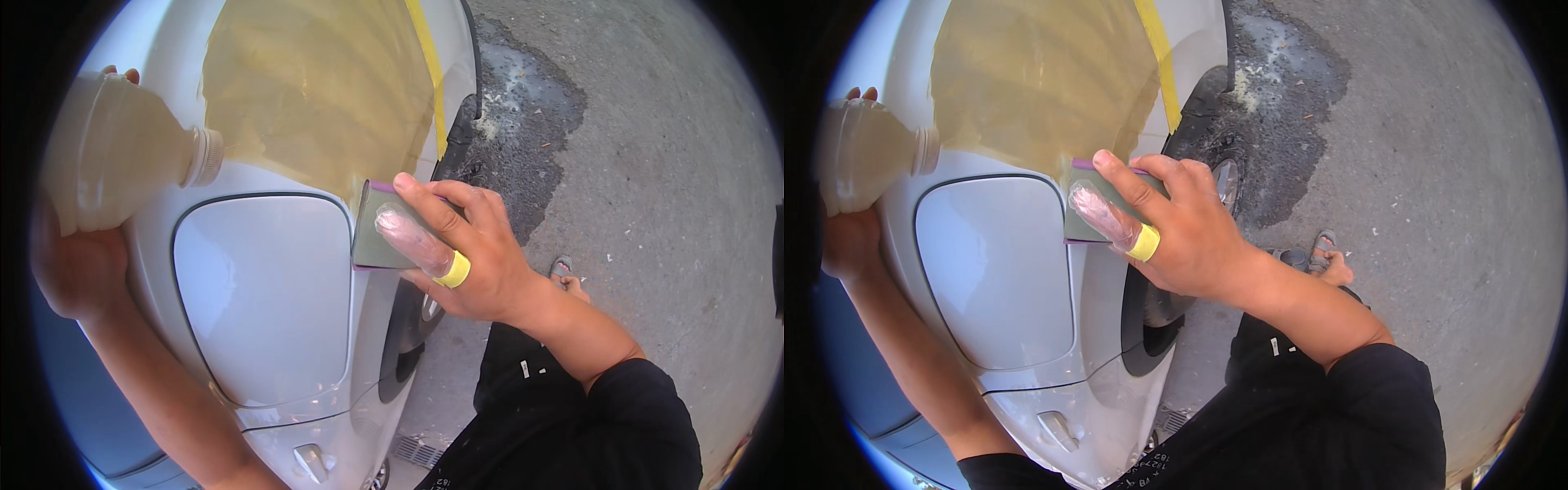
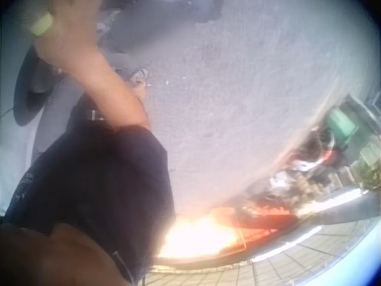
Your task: The person wets a sanding block in a bucket, then walks to a white car and sands a taped-off section of the rear quarter panel while continuously pouring liquid from a bottle onto the surface.
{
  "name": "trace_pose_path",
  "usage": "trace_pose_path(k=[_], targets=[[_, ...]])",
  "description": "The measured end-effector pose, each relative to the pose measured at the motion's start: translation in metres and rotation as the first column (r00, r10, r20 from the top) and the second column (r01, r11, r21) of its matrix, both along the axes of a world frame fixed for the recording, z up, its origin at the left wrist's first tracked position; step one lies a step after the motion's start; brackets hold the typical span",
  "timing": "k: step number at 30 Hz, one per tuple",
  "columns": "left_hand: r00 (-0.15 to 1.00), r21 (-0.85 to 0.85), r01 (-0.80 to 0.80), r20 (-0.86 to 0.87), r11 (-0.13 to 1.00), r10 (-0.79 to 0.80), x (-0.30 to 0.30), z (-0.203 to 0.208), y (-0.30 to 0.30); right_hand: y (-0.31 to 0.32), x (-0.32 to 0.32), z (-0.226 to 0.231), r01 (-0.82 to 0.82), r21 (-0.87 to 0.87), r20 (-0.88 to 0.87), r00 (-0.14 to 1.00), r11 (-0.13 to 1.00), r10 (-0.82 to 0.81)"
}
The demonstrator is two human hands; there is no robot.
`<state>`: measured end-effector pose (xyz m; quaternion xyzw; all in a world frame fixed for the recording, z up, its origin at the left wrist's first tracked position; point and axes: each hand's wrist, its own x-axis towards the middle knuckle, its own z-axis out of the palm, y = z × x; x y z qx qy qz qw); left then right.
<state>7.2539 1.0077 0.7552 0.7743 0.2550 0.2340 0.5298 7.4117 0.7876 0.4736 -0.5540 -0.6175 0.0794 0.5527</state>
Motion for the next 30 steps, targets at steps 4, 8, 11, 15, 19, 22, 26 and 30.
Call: trace_pose_path(k=[4,8,11,15,19,22,26,30], targets=[[0.997,0.165,0.019,-0.072,0.986,-0.007,-0.001,-0.001,0.002,0.02,0.016,-0.012,0.021,0.044,-0.037,0.999,0.999,-0.019],[0.995,0.249,0.004,-0.094,0.968,0.02,0.0,-0.004,0.0,0.008,-0.005,-0.019,-0.031,0.122,-0.03,0.999,0.992,0.035],[0.991,0.239,0.046,-0.136,0.97,-0.014,-0.003,-0.004,0.001,0.009,-0.002,-0.02,-0.045,0.091,-0.029,0.998,0.995,0.048],[0.996,0.067,0.046,-0.083,0.997,-0.041,-0.009,0.001,0.001,0.027,0.008,-0.024,0.027,-0.011,-0.247,0.969,1.0,-0.029],[0.994,0.013,-0.099,-0.046,0.995,0.1,0.009,0.006,-0.007,-0.009,-0.053,-0.039,0.025,0.077,-0.388,0.922,0.997,0.007],[0.986,0.138,-0.078,-0.139,0.987,0.097,0.005,0.011,-0.003,0.001,-0.043,-0.025,0.063,0.031,-0.454,0.89,0.998,-0.042],[0.985,0.187,0.02,-0.171,0.982,0.012,0.004,0.013,0.003,0.047,-0.006,-0.024,0.18,-0.035,-0.503,0.847,0.983,-0.173],[0.98,0.215,-0.008,-0.192,0.977,0.05,0.009,0.008,-0.001,-0.002,-0.059,-0.018,0.128,0.01,-0.522,0.846,0.992,-0.103]])
